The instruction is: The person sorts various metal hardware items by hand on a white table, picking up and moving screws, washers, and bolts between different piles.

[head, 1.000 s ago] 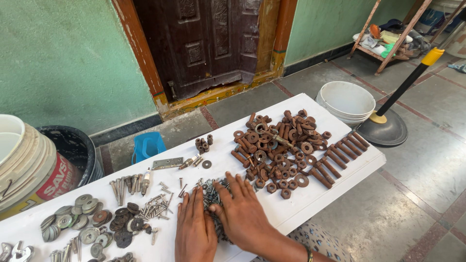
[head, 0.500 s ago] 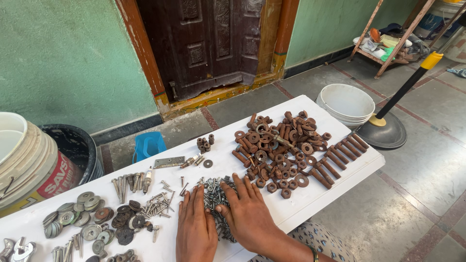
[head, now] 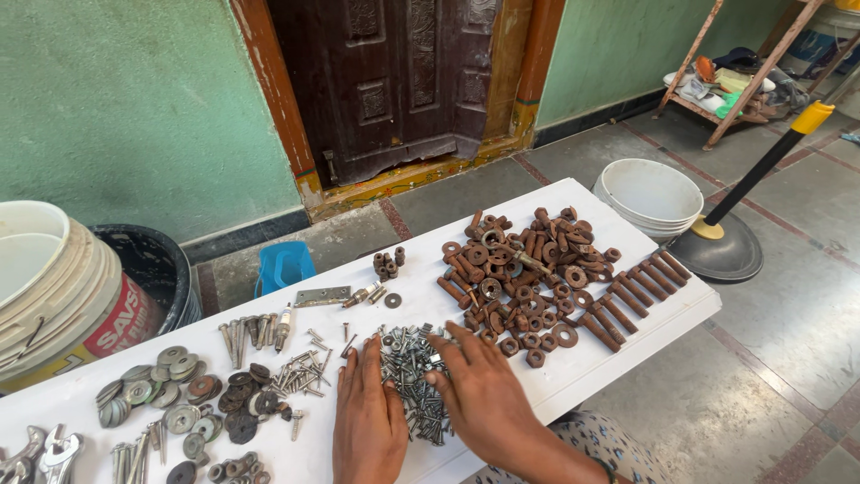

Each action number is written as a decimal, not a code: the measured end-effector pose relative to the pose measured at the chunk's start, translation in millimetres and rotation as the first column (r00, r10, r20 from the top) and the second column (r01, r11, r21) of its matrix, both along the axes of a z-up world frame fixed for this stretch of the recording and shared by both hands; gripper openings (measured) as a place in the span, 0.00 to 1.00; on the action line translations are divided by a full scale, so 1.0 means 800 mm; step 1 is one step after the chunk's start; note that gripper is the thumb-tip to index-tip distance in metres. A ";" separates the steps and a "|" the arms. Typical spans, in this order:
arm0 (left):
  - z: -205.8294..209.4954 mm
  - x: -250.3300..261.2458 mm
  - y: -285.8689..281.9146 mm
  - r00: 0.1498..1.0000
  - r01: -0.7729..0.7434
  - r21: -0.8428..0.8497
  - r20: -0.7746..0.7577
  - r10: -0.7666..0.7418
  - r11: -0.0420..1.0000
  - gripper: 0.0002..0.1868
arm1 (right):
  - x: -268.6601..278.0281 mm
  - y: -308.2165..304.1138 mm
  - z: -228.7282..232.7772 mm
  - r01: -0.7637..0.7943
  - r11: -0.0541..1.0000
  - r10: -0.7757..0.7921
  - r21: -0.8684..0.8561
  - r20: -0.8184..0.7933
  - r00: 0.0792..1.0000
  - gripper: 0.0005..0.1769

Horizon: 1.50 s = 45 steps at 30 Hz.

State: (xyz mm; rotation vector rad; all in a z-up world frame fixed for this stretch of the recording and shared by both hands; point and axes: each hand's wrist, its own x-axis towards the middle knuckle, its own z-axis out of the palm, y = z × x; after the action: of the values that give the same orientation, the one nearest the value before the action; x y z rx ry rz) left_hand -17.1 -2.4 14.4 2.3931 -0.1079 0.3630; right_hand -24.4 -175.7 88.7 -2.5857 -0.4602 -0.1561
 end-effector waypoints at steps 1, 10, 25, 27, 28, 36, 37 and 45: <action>0.001 -0.001 0.001 1.000 0.000 -0.011 -0.016 0.000 1.000 0.32 | 0.000 -0.002 0.001 0.009 1.000 -0.009 -0.004 0.008 1.000 0.27; 0.023 -0.007 0.008 0.996 -0.045 -0.268 -0.086 0.022 0.962 0.32 | 0.012 -0.012 0.000 0.041 0.996 -0.048 0.081 0.092 0.995 0.18; 0.019 0.023 0.017 0.998 0.004 0.056 -0.062 0.000 0.998 0.33 | 0.036 0.004 0.021 0.097 0.927 -0.092 0.362 -0.033 0.995 0.12; 0.019 0.028 0.020 0.998 -0.008 0.069 -0.067 0.013 0.998 0.34 | 0.038 0.009 0.021 0.087 0.922 -0.080 0.376 -0.032 0.996 0.11; 0.018 0.028 0.019 0.996 -0.016 0.071 -0.082 0.021 0.997 0.34 | 0.038 0.011 0.021 0.082 0.920 -0.075 0.384 -0.034 0.997 0.11; 0.036 0.017 0.026 0.999 -0.027 -0.041 0.023 0.027 0.999 0.31 | 0.046 0.016 0.018 0.132 0.916 -0.084 0.378 -0.141 0.986 0.12; 0.042 0.012 0.029 0.999 -0.042 -0.108 -0.002 0.042 0.993 0.31 | 0.047 0.016 0.020 0.170 0.915 -0.104 0.367 -0.192 0.976 0.12; 0.067 -0.026 0.071 0.963 -0.132 -0.265 0.193 0.187 0.955 0.22 | 0.060 -0.005 0.025 0.273 0.889 -0.173 0.367 -0.281 0.944 0.13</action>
State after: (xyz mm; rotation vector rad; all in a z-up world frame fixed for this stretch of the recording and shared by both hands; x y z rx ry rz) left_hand -37.7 54.8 67.9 2.1114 0.0333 0.6737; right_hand 23.7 -179.6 108.7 -2.2032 -0.0270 -0.0102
